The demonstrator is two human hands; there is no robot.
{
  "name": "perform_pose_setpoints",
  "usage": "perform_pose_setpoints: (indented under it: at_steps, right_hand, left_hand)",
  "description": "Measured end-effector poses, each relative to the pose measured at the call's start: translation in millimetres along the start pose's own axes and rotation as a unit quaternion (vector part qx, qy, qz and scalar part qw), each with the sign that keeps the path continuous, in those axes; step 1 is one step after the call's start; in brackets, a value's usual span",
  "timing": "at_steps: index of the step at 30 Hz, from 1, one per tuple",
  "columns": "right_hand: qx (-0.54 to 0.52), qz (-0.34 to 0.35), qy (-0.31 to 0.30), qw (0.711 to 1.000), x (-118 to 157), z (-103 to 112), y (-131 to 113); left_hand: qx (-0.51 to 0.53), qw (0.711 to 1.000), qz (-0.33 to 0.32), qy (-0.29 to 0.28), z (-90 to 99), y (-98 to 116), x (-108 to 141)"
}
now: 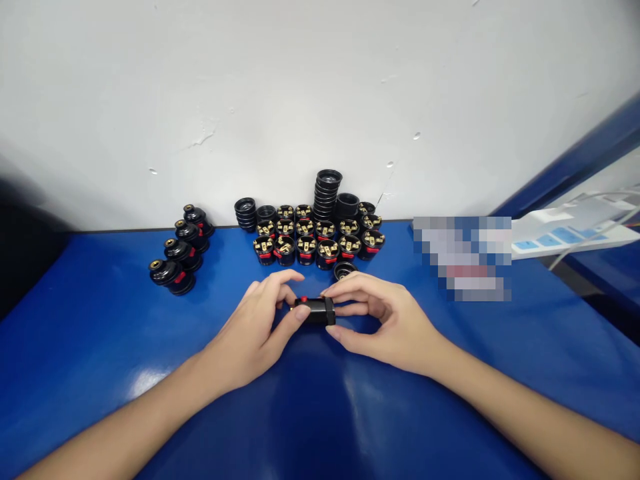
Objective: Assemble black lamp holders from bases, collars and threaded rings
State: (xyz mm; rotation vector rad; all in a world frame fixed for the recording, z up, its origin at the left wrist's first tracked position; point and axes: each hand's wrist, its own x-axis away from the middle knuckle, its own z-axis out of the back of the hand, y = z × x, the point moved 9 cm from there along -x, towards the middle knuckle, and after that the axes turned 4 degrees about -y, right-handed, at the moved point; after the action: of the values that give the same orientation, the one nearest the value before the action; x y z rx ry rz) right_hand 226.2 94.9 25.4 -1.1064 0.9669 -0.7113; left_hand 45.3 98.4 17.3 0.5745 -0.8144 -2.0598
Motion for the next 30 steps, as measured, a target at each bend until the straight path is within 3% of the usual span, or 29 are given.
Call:
perform_pose_setpoints:
  at_steps: [9, 16, 25, 30]
  right_hand:
    - [0.002, 0.001, 0.004, 1.000, 0.6, 1.6, 1.3]
    - [0.017, 0.003, -0.001, 1.000, 0.3, -0.9, -2.1]
    - [0.012, 0.004, -0.010, 1.000, 0.8, -2.5, -1.2]
    - [-0.002, -0.004, 0.004, 1.000, -0.4, 1.4, 1.0]
  left_hand:
    - [0.006, 0.995, -0.069, 0.079, 7.3, 3.4, 1.3]
    - [0.042, 0.999, -0.018, -0.007, -0.5, 1.0, -1.4]
    - [0.049, 0.999, -0.015, -0.005, -0.7, 1.4, -0.1]
    - [0.042, 0.997, -0.049, 0.042, 5.6, 2.7, 2.3]
